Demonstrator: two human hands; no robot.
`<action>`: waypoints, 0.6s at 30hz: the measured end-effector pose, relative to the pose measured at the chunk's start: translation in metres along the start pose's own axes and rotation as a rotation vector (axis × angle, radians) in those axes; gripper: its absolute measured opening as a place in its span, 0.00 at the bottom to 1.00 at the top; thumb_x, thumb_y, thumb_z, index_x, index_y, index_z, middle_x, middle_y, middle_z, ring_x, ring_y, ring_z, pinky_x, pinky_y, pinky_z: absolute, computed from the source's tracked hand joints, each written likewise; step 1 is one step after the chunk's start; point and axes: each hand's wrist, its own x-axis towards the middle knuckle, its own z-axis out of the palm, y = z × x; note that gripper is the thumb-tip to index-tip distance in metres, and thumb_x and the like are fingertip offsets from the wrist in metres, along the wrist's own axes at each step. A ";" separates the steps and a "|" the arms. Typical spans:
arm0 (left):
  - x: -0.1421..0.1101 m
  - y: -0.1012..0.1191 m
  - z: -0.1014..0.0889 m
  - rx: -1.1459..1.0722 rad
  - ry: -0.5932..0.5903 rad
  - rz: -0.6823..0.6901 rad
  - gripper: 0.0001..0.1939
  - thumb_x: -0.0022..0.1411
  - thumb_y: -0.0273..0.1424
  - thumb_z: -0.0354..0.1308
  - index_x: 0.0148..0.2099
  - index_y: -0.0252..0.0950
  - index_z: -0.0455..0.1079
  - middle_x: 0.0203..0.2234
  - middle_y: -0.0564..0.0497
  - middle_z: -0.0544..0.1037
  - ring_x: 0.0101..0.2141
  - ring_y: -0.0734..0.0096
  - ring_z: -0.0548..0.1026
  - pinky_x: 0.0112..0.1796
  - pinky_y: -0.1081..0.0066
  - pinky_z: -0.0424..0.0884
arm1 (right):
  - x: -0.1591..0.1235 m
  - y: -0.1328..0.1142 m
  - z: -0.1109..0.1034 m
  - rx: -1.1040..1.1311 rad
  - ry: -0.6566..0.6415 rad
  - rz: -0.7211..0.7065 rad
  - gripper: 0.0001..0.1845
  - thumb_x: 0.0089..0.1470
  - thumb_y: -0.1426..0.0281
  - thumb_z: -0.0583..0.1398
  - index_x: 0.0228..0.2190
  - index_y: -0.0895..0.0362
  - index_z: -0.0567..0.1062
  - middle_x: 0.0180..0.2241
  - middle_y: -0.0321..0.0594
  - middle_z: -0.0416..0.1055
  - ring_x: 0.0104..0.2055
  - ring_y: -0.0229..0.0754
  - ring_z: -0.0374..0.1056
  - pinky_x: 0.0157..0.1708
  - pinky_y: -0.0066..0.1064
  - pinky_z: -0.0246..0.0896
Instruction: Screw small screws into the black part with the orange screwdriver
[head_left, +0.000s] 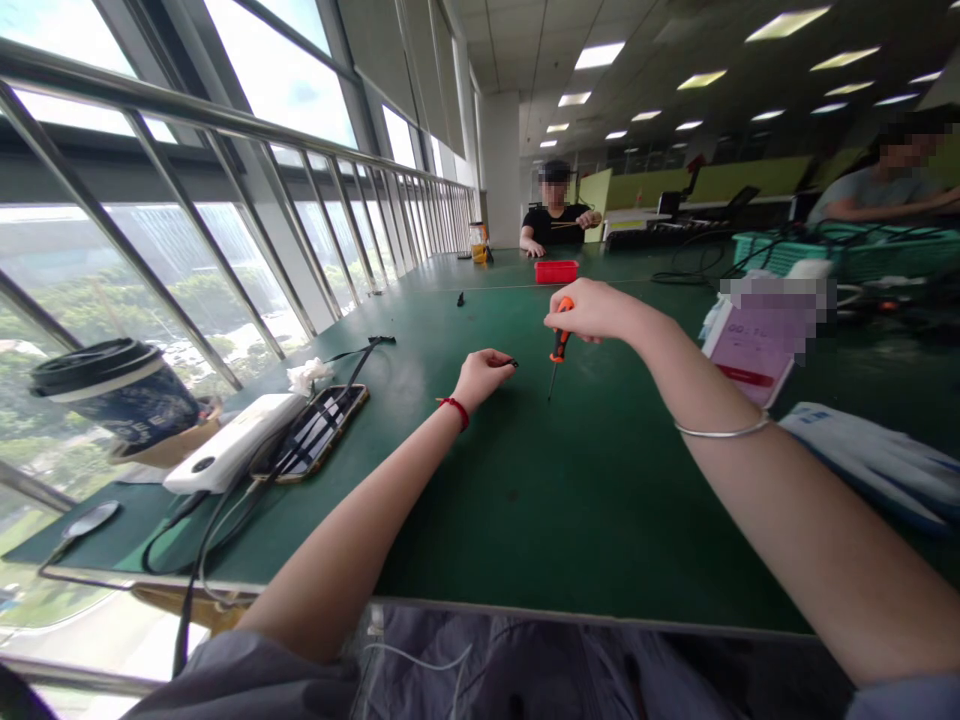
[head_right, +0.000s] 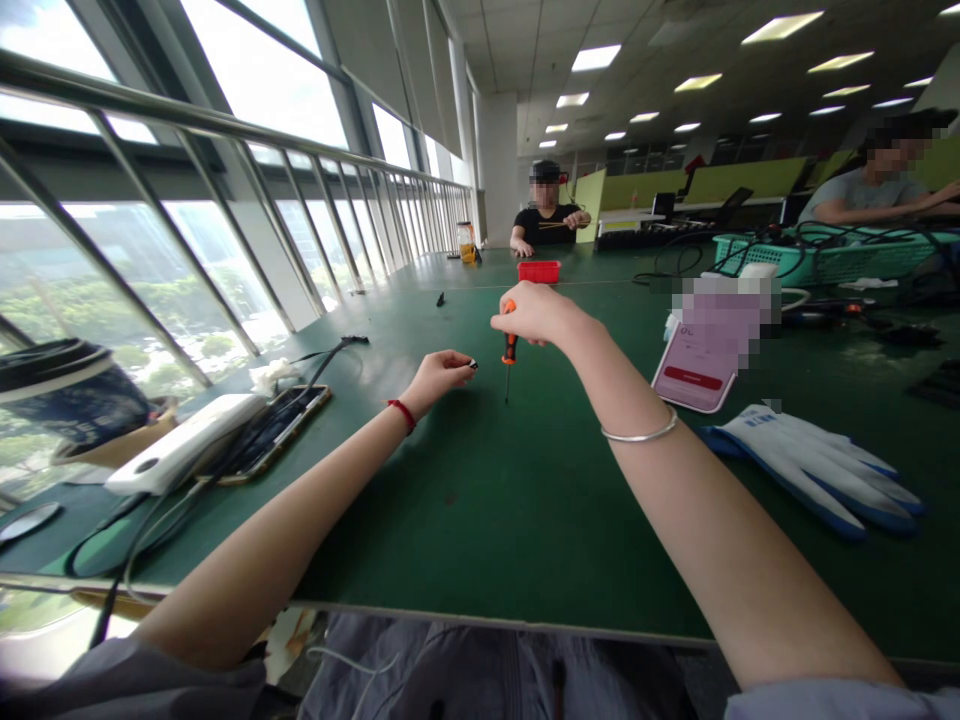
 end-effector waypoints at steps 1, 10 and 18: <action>-0.002 0.003 0.001 -0.030 -0.017 -0.017 0.07 0.49 0.28 0.61 0.33 0.30 0.73 0.25 0.49 0.77 0.26 0.76 0.73 0.31 0.74 0.71 | 0.001 0.001 0.001 -0.016 0.019 0.003 0.08 0.49 0.64 0.58 0.28 0.55 0.74 0.15 0.34 0.64 0.17 0.36 0.61 0.23 0.28 0.57; -0.008 0.008 0.005 -0.063 -0.069 -0.021 0.09 0.50 0.30 0.63 0.34 0.29 0.75 0.24 0.50 0.77 0.25 0.77 0.72 0.28 0.77 0.69 | 0.009 -0.008 0.020 0.364 0.093 -0.286 0.06 0.53 0.76 0.58 0.35 0.58 0.68 0.22 0.35 0.69 0.25 0.35 0.68 0.28 0.24 0.62; -0.004 0.003 0.006 0.015 -0.079 0.135 0.09 0.52 0.33 0.62 0.32 0.30 0.76 0.27 0.47 0.80 0.28 0.72 0.75 0.34 0.73 0.71 | -0.008 0.004 0.043 -0.131 0.279 -0.294 0.11 0.56 0.69 0.54 0.42 0.51 0.70 0.26 0.34 0.68 0.27 0.38 0.64 0.25 0.26 0.51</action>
